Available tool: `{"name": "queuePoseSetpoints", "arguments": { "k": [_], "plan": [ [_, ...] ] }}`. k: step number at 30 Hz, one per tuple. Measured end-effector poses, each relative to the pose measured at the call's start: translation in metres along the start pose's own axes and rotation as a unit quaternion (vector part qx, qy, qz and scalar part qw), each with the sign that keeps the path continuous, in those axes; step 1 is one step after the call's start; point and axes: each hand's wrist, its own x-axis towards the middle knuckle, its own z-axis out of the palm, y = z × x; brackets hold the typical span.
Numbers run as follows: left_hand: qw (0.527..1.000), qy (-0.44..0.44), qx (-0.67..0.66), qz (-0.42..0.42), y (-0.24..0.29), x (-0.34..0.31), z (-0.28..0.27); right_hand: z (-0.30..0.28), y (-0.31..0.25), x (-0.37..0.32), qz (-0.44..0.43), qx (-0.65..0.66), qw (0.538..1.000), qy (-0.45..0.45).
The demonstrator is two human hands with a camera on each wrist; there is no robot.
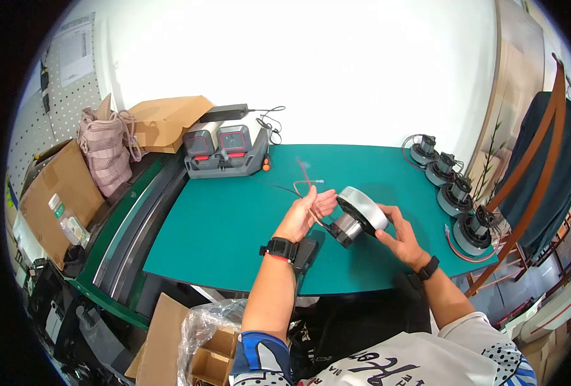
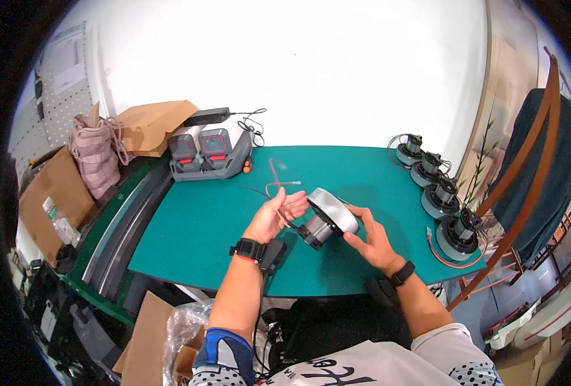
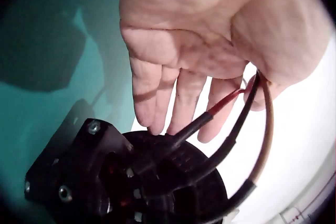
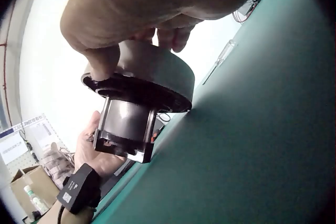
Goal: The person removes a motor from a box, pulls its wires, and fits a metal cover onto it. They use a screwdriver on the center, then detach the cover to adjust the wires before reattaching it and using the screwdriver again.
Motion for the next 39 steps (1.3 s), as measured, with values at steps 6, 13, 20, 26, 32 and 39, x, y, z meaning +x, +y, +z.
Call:
{"name": "queuePoseSetpoints", "arguments": {
  "k": [6,13,20,26,32,39],
  "plan": [
    [0.998,0.014,0.061,0.014,-0.002,0.001,-0.004,-0.001,-0.006,0.003,-0.010,-0.052,0.998,-0.021],
    [1.000,0.013,-0.001,0.008,0.001,-0.001,0.003,-0.002,-0.008,0.007,0.050,-0.049,0.997,-0.027],
    [0.996,-0.046,0.049,0.061,0.004,-0.009,0.020,0.018,-0.037,0.030,0.037,-0.275,0.957,0.089],
    [0.995,0.029,0.026,0.088,0.003,-0.006,0.013,0.033,-0.035,0.046,0.082,-0.303,0.942,0.117],
    [0.989,0.044,-0.058,0.130,0.012,-0.010,0.006,0.043,-0.011,0.043,0.020,-0.232,0.955,0.186],
    [0.916,0.121,-0.307,0.227,0.039,-0.032,-0.038,0.047,-0.002,0.055,-0.077,-0.238,0.949,0.193]
  ]
}}
